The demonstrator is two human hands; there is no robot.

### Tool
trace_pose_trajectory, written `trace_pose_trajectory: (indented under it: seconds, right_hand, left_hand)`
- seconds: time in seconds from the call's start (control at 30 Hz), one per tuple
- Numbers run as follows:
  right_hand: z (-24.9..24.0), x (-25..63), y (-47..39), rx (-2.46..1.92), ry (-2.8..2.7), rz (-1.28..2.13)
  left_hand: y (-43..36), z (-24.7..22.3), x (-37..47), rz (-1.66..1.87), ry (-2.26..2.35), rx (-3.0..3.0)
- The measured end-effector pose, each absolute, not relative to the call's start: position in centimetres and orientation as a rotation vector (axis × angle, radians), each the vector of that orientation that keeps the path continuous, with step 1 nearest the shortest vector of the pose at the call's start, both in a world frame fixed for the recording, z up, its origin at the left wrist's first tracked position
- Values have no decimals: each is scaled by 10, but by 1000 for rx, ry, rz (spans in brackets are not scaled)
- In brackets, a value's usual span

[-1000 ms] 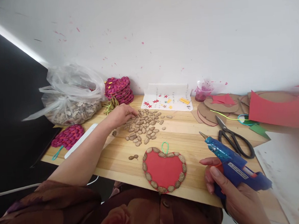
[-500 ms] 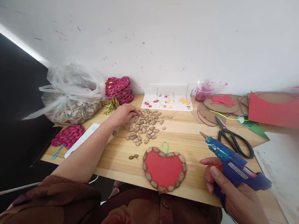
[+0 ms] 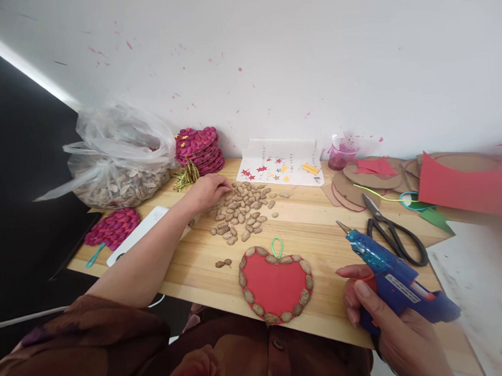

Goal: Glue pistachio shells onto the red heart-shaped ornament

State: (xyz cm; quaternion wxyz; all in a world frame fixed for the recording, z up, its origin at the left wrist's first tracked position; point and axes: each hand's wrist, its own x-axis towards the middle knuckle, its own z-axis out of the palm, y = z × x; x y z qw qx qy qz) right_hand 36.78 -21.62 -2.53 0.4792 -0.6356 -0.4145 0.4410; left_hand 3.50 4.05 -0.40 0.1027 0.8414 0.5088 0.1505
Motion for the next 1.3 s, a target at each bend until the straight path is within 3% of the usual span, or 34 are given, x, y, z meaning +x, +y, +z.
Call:
trace_pose_trajectory:
  seconds: [1.3]
  right_hand:
    - [-28, 370, -215, -1533, -1025, 1119]
  left_hand:
    - [31, 10, 43, 275, 1629, 2630]
